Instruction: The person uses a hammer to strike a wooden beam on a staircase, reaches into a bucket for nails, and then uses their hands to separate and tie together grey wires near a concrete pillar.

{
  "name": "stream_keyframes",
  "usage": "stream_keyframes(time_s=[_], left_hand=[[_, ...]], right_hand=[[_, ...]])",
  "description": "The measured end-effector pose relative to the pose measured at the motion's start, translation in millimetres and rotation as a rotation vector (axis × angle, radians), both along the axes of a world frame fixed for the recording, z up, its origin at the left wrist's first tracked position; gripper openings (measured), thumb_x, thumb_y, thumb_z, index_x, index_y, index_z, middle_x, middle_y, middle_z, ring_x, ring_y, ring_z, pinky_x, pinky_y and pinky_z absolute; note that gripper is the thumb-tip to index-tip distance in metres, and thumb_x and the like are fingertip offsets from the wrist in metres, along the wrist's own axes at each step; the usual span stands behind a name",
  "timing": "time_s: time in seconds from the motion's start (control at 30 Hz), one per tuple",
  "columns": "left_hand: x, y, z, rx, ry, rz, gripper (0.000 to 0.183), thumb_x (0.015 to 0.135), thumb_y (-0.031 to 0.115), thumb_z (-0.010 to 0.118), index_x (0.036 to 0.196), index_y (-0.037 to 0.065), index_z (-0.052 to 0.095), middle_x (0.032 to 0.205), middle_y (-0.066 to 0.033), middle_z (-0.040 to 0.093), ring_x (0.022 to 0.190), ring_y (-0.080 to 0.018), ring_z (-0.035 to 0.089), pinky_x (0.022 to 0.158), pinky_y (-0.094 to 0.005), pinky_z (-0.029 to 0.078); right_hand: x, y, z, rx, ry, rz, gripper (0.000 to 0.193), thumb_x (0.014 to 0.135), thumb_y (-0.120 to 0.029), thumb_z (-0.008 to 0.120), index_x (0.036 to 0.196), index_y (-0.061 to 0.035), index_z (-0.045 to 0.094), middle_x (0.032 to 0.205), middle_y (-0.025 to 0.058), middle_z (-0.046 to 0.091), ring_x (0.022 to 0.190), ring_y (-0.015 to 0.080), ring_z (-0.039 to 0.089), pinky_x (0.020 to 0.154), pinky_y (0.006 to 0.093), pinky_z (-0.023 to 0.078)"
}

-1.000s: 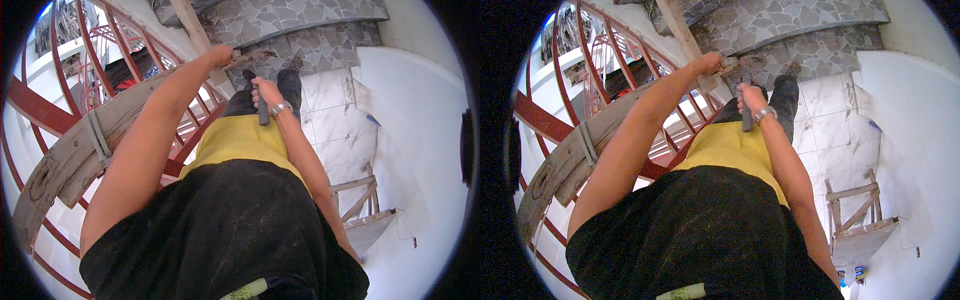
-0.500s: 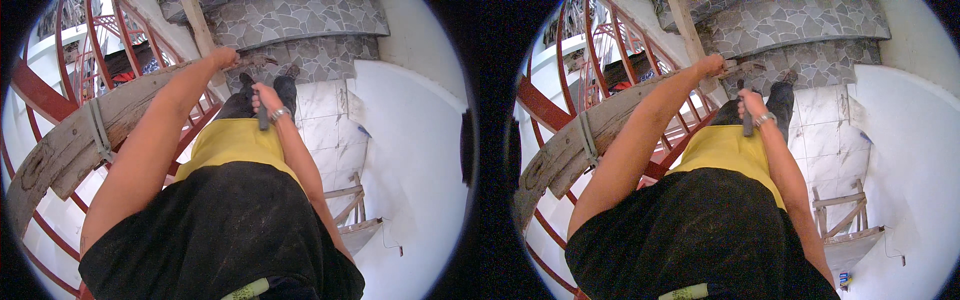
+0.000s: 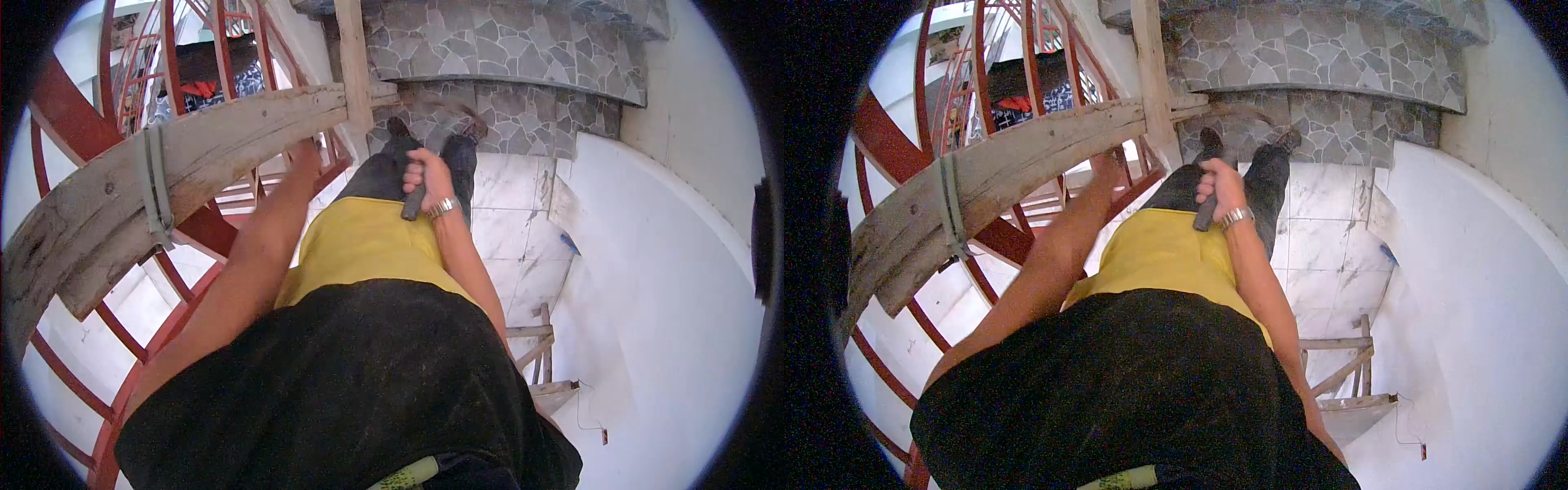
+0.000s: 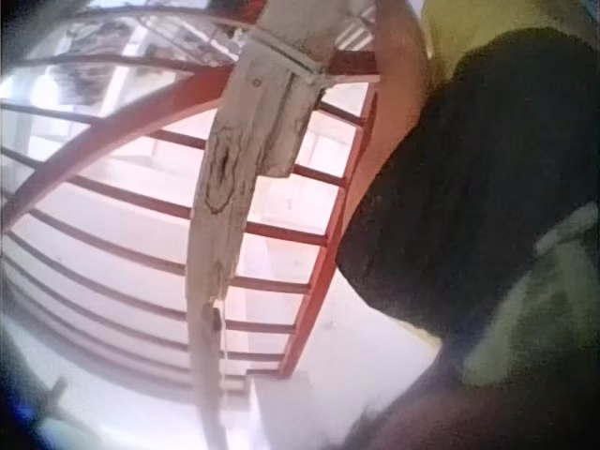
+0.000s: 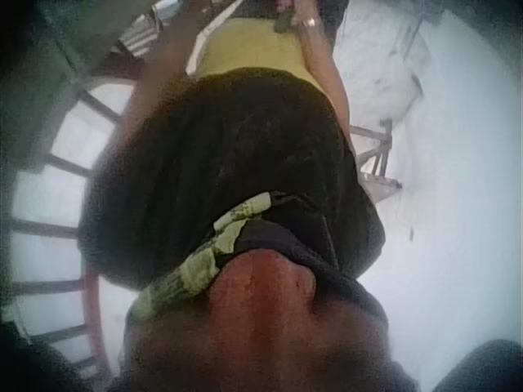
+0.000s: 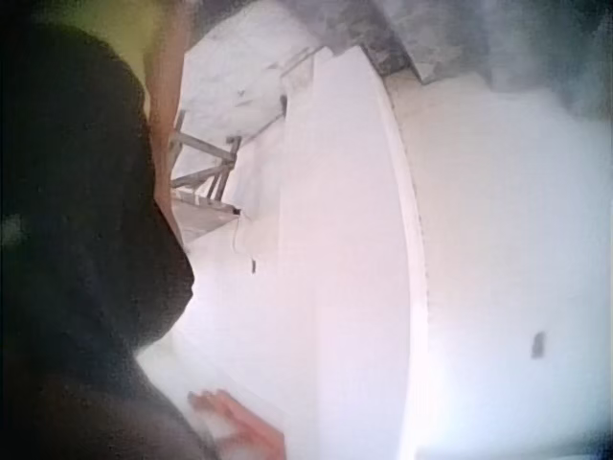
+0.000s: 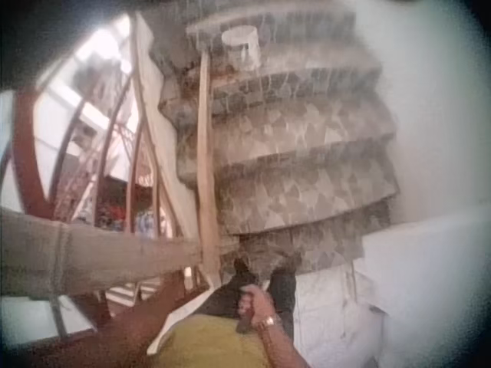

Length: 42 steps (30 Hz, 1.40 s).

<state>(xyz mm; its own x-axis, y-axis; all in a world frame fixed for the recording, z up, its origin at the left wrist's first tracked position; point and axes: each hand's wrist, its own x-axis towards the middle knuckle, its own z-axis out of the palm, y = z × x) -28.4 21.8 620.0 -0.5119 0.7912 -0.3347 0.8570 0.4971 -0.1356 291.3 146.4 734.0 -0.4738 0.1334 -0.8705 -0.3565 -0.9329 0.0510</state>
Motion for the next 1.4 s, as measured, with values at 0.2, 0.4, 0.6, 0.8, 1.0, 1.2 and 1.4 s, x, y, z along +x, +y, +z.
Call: stream_keyframes(time_s=[0.2, 0.4, 0.6, 0.8, 1.0, 1.2, 1.4], left_hand=[[-85, 92, 45, 0.433, -0.666, 0.347, 0.046, 0.089, 0.037, 0.058, 0.123, 0.006, 0.061, 0.118, -0.0184, 0.064, 0.114, -0.0328, 0.059, 0.103, -0.0442, 0.043], [-73, 103, 50, 0.450, -0.686, 0.339, 0.047, 0.090, 0.038, 0.058, 0.125, 0.006, 0.059, 0.120, -0.0184, 0.063, 0.115, -0.0328, 0.058, 0.103, -0.0446, 0.042], [-59, 98, 52, 0.481, -0.690, 0.338, 0.048, 0.090, 0.038, 0.057, 0.126, 0.006, 0.057, 0.122, -0.0183, 0.062, 0.117, -0.0328, 0.057, 0.104, -0.0451, 0.042], [-59, 97, 51, 0.524, -0.692, 0.360, 0.050, 0.091, 0.039, 0.056, 0.128, 0.006, 0.055, 0.124, -0.0183, 0.061, 0.118, -0.0329, 0.056, 0.105, -0.0456, 0.041], [-63, 94, 37, 0.559, -0.701, 0.386, 0.051, 0.091, 0.040, 0.056, 0.130, 0.007, 0.053, 0.126, -0.0183, 0.060, 0.119, -0.0329, 0.055, 0.105, -0.0461, 0.041], [-63, 90, 39, 0.580, -0.671, 0.415, 0.052, 0.092, 0.040, 0.055, 0.132, 0.007, 0.052, 0.127, -0.0182, 0.059, 0.121, -0.0330, 0.054, 0.106, -0.0466, 0.040], [-57, 94, 16, 0.600, -0.659, 0.475, 0.054, 0.092, 0.041, 0.055, 0.134, 0.007, 0.050, 0.129, -0.0182, 0.058, 0.122, -0.0330, 0.053, 0.106, -0.0470, 0.040]], right_hand=[[76, 37, 32, 0.245, -0.161, 0.097, 0.024, 0.087, -0.022, 0.066, 0.072, -0.0144, 0.049, 0.056, -0.0063, 0.034, 0.044, 0.0089, 0.033, 0.041, 0.0293, 0.030], [170, 107, 50, 0.538, -0.349, -0.501, 0.031, 0.088, -0.021, 0.059, 0.062, -0.0154, 0.044, 0.055, -0.0023, 0.047, 0.046, 0.0114, 0.043, 0.049, 0.0248, 0.039], [-14, -1, 4, 0.063, 0.162, 0.473, 0.031, 0.088, -0.026, 0.066, 0.068, -0.0154, 0.045, 0.053, -0.0057, 0.037, 0.041, 0.0098, 0.037, 0.039, 0.0282, 0.033], [49, 13, 44, 0.201, -0.152, 0.247, 0.034, 0.090, -0.036, 0.065, 0.073, -0.0144, 0.044, 0.055, -0.0047, 0.037, 0.041, 0.0101, 0.036, 0.038, 0.0293, 0.032], [144, 29, 49, 0.259, -0.402, 0.162, 0.035, 0.093, -0.037, 0.063, 0.076, -0.0108, 0.047, 0.052, -0.0034, 0.037, 0.037, 0.0101, 0.036, 0.035, 0.0278, 0.032], [186, -18, 55, 0.458, -0.556, 0.212, 0.024, 0.090, -0.026, 0.063, 0.082, -0.0064, 0.052, 0.055, 0.0005, 0.045, 0.040, 0.0138, 0.045, 0.037, 0.0304, 0.038], [214, -7, -2, 0.430, -0.783, 0.540, 0.030, 0.083, -0.032, 0.070, 0.078, -0.0049, 0.057, 0.056, 0.0002, 0.049, 0.042, 0.0129, 0.045, 0.040, 0.0314, 0.041]])
